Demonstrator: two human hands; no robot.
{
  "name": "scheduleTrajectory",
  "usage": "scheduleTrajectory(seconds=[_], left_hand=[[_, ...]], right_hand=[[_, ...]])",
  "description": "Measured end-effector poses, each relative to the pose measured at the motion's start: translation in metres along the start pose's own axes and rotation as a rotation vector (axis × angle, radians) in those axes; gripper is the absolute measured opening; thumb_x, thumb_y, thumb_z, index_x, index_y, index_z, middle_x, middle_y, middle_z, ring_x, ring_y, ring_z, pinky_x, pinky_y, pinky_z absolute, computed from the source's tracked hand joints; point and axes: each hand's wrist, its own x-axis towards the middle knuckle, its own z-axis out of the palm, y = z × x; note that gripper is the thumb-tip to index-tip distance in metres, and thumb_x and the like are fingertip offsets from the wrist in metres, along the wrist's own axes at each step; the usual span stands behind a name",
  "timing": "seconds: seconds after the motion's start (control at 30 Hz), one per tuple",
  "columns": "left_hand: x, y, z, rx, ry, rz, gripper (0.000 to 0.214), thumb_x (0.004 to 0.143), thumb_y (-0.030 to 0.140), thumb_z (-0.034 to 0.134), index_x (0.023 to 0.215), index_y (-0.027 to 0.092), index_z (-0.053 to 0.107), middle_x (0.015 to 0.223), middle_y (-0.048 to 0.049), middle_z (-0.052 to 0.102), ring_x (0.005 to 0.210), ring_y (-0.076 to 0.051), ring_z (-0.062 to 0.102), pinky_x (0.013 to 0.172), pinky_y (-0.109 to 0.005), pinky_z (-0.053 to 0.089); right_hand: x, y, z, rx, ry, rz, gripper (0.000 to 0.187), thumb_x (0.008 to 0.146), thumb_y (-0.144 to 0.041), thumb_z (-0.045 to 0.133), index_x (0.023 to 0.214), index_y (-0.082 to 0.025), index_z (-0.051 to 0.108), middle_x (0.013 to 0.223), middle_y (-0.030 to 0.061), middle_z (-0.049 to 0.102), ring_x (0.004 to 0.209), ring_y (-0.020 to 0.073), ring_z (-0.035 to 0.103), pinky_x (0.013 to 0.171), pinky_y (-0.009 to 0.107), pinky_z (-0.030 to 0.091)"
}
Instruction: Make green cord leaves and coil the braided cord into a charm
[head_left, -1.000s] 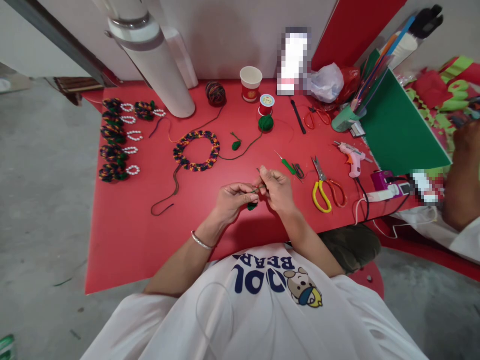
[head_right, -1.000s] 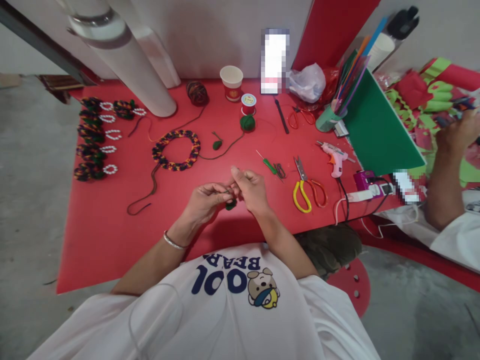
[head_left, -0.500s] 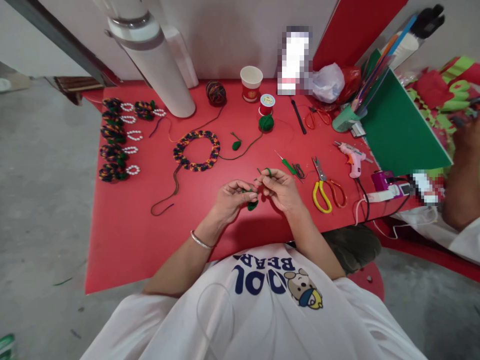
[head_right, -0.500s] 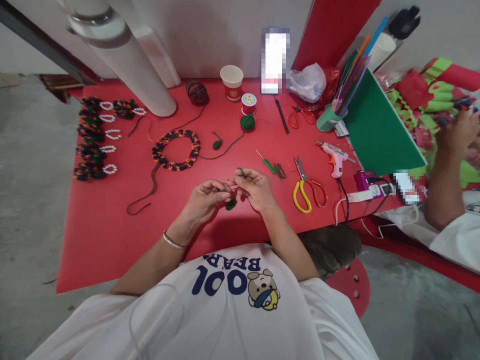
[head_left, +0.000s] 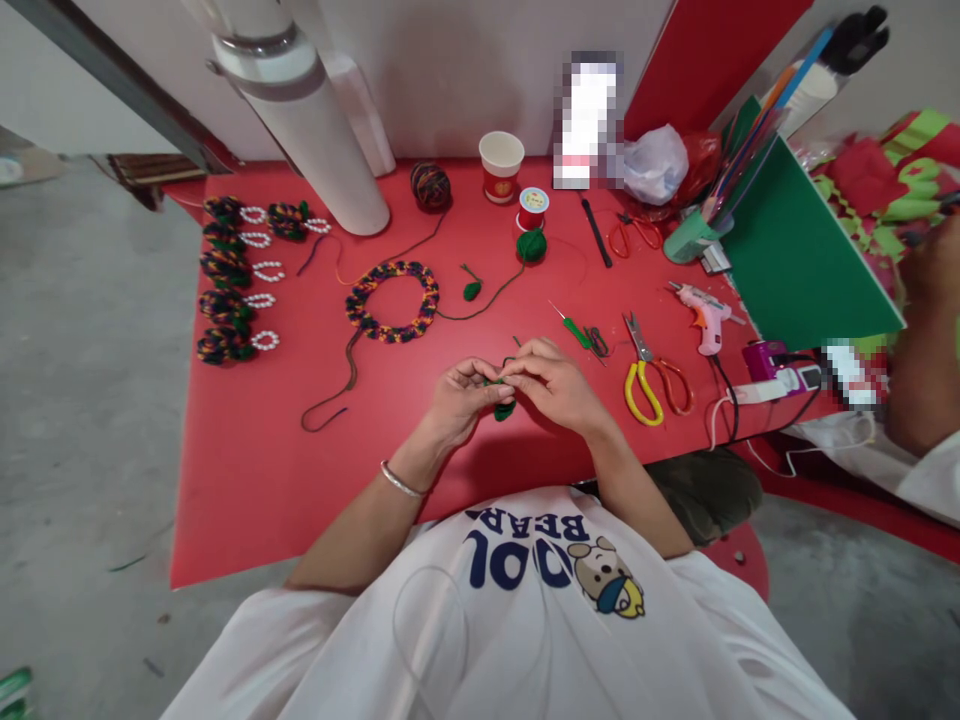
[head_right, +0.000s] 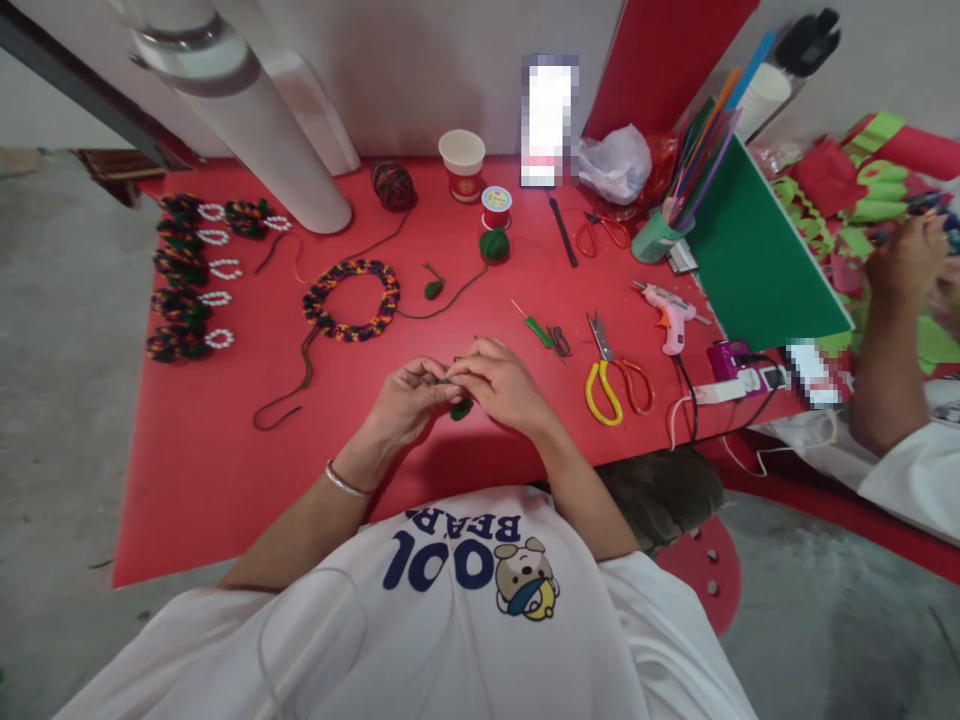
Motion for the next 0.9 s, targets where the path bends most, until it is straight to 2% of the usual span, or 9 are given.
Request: scheduleTrajectory(seconds=[0.2,0.4,0.47,0.57,0.63,0.67,0.73,0.8,0.9], left_hand=[[0.000,0.000,-0.001,0.006,0.001,0.003,0.043,0.051,0.019,0.102,0.076,0.014,0.067,0.073,-0.0021,0.077,0.064,-0.015,0.075,0.064,-0.027,0.064],[-0.001,0.002,0.002,0.017,-0.007,0.020,0.039,0.053,0.017,0.101,0.075,0.015,0.068,0.074,-0.0025,0.077,0.063,-0.014,0.073,0.062,-0.027,0.063],[-0.001,0.002,0.002,0.010,0.006,0.008,0.040,0.053,0.018,0.101,0.075,0.015,0.067,0.074,-0.0024,0.077,0.062,-0.014,0.073,0.060,-0.026,0.062],[0.000,0.003,0.001,-0.011,0.036,-0.025,0.042,0.054,0.021,0.101,0.076,0.015,0.066,0.072,-0.0019,0.077,0.060,-0.015,0.073,0.059,-0.025,0.062],[0.001,0.004,0.000,-0.031,0.045,-0.044,0.043,0.054,0.021,0.101,0.076,0.015,0.065,0.072,-0.0011,0.077,0.059,-0.014,0.073,0.058,-0.023,0.062],[0.001,0.005,0.000,-0.040,0.044,-0.052,0.044,0.054,0.021,0.101,0.076,0.015,0.064,0.072,-0.0009,0.077,0.058,-0.013,0.072,0.058,-0.023,0.062],[0.002,0.006,-0.001,-0.055,0.039,-0.066,0.045,0.055,0.022,0.101,0.078,0.015,0.064,0.074,-0.0009,0.077,0.059,-0.012,0.073,0.059,-0.021,0.062],[0.002,0.006,-0.002,-0.061,0.033,-0.073,0.044,0.057,0.023,0.101,0.080,0.016,0.063,0.076,-0.0011,0.077,0.064,-0.013,0.074,0.062,-0.020,0.062],[0.002,0.008,-0.003,-0.085,0.035,-0.064,0.042,0.058,0.023,0.100,0.079,0.017,0.064,0.079,-0.0007,0.077,0.069,-0.012,0.075,0.064,-0.018,0.063]], right_hand=[[0.002,-0.004,0.002,-0.056,0.017,0.018,0.019,0.103,-0.021,0.051,0.091,-0.023,0.066,0.095,0.0054,0.064,0.097,0.0215,0.059,0.094,0.039,0.048],[0.005,0.006,0.002,-0.097,0.177,0.108,0.019,0.104,-0.029,0.050,0.095,-0.023,0.065,0.098,0.0075,0.066,0.099,0.0222,0.062,0.093,0.037,0.050],[0.007,0.012,0.001,-0.122,0.206,0.157,0.022,0.106,-0.032,0.048,0.104,-0.021,0.067,0.108,0.0105,0.068,0.105,0.0233,0.065,0.096,0.038,0.051],[0.007,0.018,-0.001,-0.250,0.262,0.237,0.028,0.104,-0.033,0.051,0.122,-0.019,0.068,0.137,0.0171,0.063,0.126,0.0288,0.061,0.107,0.045,0.048],[0.003,0.019,-0.002,-0.314,0.315,0.262,0.027,0.102,-0.030,0.055,0.121,-0.020,0.070,0.147,0.0171,0.059,0.134,0.0311,0.057,0.111,0.048,0.046],[0.001,0.018,-0.003,-0.307,0.330,0.264,0.024,0.101,-0.028,0.057,0.118,-0.021,0.073,0.144,0.0159,0.063,0.132,0.0304,0.059,0.109,0.046,0.047],[-0.003,0.016,-0.003,-0.216,0.276,0.244,0.020,0.100,-0.029,0.060,0.111,-0.024,0.076,0.124,0.0118,0.074,0.114,0.0262,0.068,0.099,0.041,0.052],[-0.004,0.013,-0.002,-0.092,0.132,0.193,0.017,0.098,-0.030,0.065,0.108,-0.026,0.078,0.108,0.0070,0.079,0.099,0.0225,0.071,0.092,0.037,0.054],[-0.002,0.011,0.004,-0.008,-0.016,0.115,0.018,0.098,-0.027,0.068,0.111,-0.028,0.080,0.109,0.0050,0.081,0.098,0.0208,0.070,0.096,0.037,0.051]])
